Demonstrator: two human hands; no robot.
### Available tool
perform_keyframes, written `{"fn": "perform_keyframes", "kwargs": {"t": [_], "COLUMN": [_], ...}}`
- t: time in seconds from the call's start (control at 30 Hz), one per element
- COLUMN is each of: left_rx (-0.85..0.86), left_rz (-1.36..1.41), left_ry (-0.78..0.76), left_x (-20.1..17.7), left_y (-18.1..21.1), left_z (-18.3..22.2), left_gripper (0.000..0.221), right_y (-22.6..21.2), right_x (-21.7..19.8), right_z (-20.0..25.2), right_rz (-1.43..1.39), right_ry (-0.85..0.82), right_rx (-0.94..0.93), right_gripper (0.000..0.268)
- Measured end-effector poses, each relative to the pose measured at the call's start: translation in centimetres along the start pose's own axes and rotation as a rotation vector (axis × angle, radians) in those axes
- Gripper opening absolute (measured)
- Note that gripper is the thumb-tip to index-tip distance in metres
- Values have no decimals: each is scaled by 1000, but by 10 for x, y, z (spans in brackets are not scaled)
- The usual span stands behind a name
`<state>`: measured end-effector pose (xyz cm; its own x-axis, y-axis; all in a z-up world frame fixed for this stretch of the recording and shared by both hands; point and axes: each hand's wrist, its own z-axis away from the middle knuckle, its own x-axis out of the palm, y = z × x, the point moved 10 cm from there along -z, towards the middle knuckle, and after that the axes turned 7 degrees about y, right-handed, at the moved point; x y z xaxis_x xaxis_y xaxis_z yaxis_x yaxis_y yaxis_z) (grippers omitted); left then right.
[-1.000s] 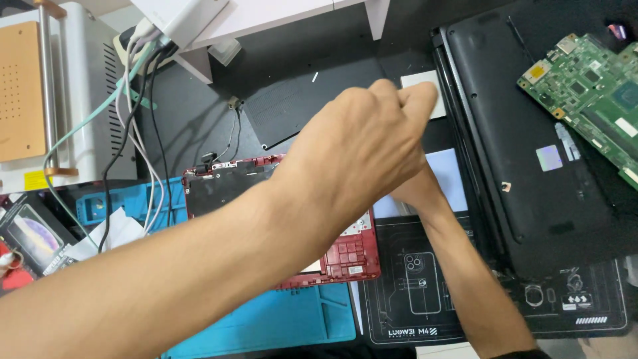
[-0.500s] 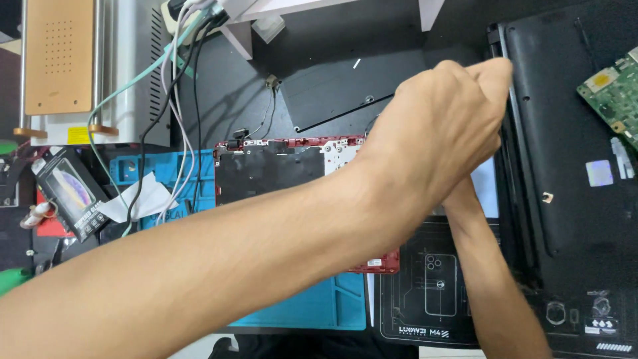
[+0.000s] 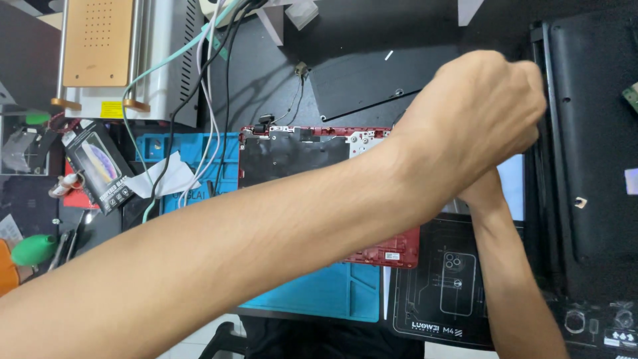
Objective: Installing a motherboard and internal components into a laptop chassis.
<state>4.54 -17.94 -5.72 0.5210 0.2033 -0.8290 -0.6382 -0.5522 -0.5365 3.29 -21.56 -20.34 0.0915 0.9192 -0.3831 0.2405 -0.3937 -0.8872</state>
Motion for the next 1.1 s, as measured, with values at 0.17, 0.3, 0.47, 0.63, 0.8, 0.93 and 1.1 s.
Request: {"fn": "perform_keyframes", "kwargs": {"t": [0.17,0.3,0.47,0.63,0.8,0.93,1.1], "left_rx": [71,23,25,5,-472,-929,-1470], "left_rz": [93,153,160,132,640,1008,1063], "left_ry": [128,182,405,350,204,223,310], "left_x": [2,17,-11,-9,4,57,105], "left_y": [15,21,-1,-71,-165,-152,-109], "left_z": [-10,-18,0,60,174,273,370], "left_gripper": [24,27,23,19,24,22,21], "right_y": [-11,-14,-19,21,-14,-9,-12], "right_x": [11,16,13,22,22,22,24], "right_z": [-5,-6,-12,-14,-20,-18,-18], "right_rz": [21,43,82,18,42,107,102], "right_ry": [-40,-62,-60,-37,-18,-24,-48], "right_rx": [-26,-37,-57,439,371,358,364], "right_gripper": [65,62,58,32,33,32,32]}}
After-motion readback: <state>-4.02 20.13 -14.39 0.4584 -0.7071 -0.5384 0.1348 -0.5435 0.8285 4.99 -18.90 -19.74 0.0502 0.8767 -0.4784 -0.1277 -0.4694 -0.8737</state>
